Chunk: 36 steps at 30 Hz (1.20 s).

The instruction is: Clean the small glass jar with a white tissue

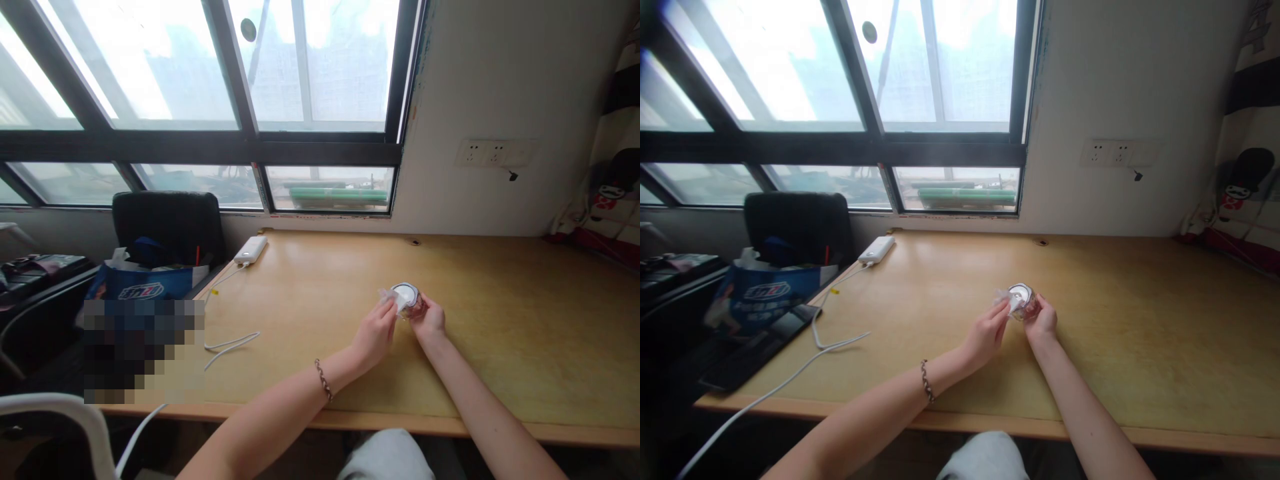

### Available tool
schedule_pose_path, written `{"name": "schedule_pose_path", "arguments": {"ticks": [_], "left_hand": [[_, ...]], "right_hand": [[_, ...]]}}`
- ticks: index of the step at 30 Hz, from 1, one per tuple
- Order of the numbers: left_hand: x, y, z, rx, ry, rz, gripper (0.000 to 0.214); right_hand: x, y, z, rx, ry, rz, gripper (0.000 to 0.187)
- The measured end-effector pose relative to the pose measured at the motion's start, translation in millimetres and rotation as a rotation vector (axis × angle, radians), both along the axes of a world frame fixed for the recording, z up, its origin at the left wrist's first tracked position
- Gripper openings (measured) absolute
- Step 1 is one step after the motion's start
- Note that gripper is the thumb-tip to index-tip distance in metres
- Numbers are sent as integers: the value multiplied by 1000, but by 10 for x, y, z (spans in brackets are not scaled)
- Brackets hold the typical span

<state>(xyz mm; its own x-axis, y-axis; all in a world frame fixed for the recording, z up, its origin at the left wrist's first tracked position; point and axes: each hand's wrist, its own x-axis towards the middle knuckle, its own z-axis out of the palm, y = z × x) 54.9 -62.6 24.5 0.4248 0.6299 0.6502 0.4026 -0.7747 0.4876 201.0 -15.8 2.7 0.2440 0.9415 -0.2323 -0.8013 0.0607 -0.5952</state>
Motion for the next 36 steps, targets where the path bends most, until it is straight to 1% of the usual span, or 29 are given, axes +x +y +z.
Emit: {"name": "schedule_pose_path", "arguments": {"ticks": [3,5,11,16,19,23,27,29,31,36], "left_hand": [[-9,-20,46,68,66,-35,36],[-20,-5,64,88,88,-29,36],[-63,86,51,19,80,66,34],[-40,14,81,58,100,15,32],[-22,-1,96,54,95,20,29],[-44,103,42,3,43,59,29],[-98,210,1,-6,-38,73,32],[-117,218,18,18,-53,52,34],[-122,193,48,56,-32,-3,35],[-80,66,114,148,88,-155,36]], "right_hand": [[3,0,-19,6,-16,15,15],[0,-1,-15,-3,-12,20,14],[-27,-9,41,-20,43,-9,13],[-56,-43,86,-39,68,3,14],[-68,-62,105,-31,79,0,15],[-96,-85,129,15,7,-30,14],[-157,-121,154,63,-80,59,12],[-187,-134,155,78,-79,106,11],[-205,-134,143,73,-66,128,9],[-173,-91,84,24,2,121,8]]}}
